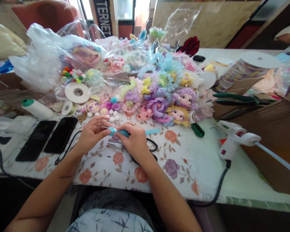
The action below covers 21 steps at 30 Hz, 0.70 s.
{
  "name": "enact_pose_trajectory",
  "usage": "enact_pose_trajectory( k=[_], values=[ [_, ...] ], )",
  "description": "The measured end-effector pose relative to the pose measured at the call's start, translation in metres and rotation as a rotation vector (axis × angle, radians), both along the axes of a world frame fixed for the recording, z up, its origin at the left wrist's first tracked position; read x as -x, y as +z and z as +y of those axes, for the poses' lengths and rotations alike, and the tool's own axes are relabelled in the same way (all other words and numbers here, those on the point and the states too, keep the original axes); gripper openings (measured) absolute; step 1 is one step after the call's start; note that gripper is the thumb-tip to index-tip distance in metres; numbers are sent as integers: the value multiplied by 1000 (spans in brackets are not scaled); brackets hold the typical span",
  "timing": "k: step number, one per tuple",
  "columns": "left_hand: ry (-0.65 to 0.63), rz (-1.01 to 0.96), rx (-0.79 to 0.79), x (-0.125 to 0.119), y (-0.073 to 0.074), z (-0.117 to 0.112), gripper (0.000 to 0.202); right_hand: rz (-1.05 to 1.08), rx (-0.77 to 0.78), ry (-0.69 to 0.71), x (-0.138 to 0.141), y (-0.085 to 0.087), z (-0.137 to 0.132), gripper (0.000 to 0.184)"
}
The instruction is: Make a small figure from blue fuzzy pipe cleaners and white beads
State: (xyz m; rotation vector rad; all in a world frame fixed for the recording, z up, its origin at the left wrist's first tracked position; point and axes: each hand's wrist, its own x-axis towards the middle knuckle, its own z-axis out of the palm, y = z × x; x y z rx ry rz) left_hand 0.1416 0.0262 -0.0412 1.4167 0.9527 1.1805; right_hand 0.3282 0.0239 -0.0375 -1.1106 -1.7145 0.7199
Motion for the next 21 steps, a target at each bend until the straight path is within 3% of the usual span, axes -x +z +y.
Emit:
enact_pose_trajectory(
  k=[12,17,21],
  values=[
    [-12,-84,103,0,3,1,38,47,57,-3,1,-2,1,14],
    [38,-165,159,0,-2,4,40,147,273,63,3,2,0,18],
    [83,-182,167,-2,-5,4,28,285,444,154,4,2,2,21]
  ],
)
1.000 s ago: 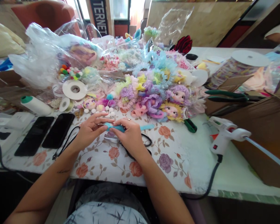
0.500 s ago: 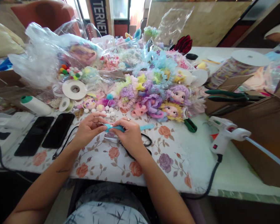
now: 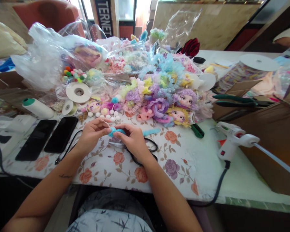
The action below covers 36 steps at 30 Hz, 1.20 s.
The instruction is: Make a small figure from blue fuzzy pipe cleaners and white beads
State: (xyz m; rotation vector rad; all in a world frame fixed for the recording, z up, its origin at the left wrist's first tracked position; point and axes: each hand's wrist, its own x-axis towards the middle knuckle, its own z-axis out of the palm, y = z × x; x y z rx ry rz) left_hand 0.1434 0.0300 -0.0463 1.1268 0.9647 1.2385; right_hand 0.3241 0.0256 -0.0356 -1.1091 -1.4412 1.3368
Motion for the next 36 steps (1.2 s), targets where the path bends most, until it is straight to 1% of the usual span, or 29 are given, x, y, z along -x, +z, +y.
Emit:
enact_pose_trajectory(
  k=[3,8,12,15,18,20,23,30,34,36],
  values=[
    [24,-5,-1,-1,1,-1,20,77,64,11,0,-1,1,23],
    [41,-23,21,-2,3,-1,17,189,172,-2,3,1,0,25],
    [27,-59,19,-2,2,-1,18,262,213,-18,4,2,-1,23],
    [-5,-108,31,-2,-1,-2,20,301,224,-48,3,2,0,23],
    [-43,-111,36,-3,-3,-3,30,347,243,-65,1,0,2,23],
    [-40,-111,22,-3,-5,-3,32,341,239,-66,0,-1,2,23],
    [-13,-130,2,-4,-6,-2,30,300,210,-56,0,-2,2,23],
    [-44,-120,-27,-5,2,-2,29,311,163,-1,-1,-1,2,20],
    [-4,-83,-120,-6,4,-3,23,297,157,-20,-1,-3,3,21],
    [42,8,-201,-7,4,-4,17,312,190,-34,0,-4,3,23]
  ],
)
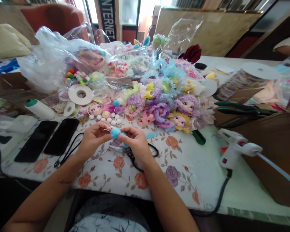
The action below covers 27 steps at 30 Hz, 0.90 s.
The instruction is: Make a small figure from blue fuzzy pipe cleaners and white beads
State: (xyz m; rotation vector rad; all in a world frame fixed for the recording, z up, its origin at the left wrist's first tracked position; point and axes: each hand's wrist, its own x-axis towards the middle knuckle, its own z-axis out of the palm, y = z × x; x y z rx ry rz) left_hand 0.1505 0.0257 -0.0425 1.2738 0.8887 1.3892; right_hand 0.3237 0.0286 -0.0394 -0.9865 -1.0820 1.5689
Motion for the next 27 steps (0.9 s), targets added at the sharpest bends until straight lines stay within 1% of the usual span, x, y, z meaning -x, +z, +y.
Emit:
enact_pose_trajectory(
  k=[3,7,10,13,15,17,20,22,25,27],
  values=[
    [96,160,-100,-2,2,-4,8,27,27,-27,2,0,-1,26],
    [186,269,-167,-3,6,-7,3,30,-1,-75,4,-2,-1,25],
    [214,299,-173,-4,7,-8,3,20,-19,-86,5,-4,-1,24],
    [204,285,-147,-4,5,-7,3,5,-43,-103,6,-5,-2,23],
    [184,252,-104,-4,3,-6,4,-14,-88,-122,6,-4,-2,22],
    [138,178,-21,-2,2,-4,9,-30,-137,-125,7,-3,-3,21],
    [35,52,124,2,1,0,17,-18,-172,-94,6,-2,-4,19],
    [-44,13,196,5,1,2,18,-15,-180,-69,6,-1,-5,18],
    [-134,-28,260,8,-1,4,16,-32,-195,-28,2,1,-3,19],
    [-172,-58,285,8,-2,4,16,-49,-207,11,-3,2,-1,20]
  ],
)
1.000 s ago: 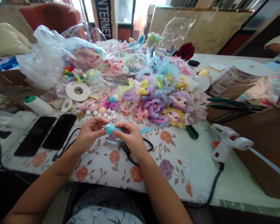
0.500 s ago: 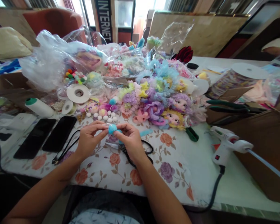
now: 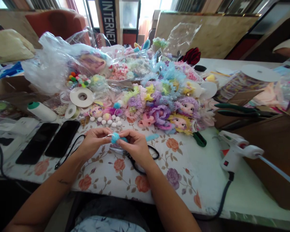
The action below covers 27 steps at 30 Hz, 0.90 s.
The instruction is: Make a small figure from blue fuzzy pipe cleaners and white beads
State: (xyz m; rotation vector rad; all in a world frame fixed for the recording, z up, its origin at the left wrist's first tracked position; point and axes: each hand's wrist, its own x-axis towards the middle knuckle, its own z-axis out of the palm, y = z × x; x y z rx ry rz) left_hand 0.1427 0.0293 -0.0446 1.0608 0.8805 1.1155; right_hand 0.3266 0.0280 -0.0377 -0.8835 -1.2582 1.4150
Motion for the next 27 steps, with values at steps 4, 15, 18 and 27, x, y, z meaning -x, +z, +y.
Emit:
enact_pose_trajectory(
  k=[4,15,18,27],
  values=[
    [-17,-6,57,-6,-1,-2,19,-37,8,73,-12,-3,6,19],
    [-21,-17,201,-13,-7,-2,24,24,64,80,-16,-16,-3,15],
    [-19,-1,183,-15,-9,-2,23,32,72,63,-15,-16,-3,17],
    [135,219,-174,-17,-8,-6,17,-97,34,-134,-9,-17,-6,19]
  ],
)
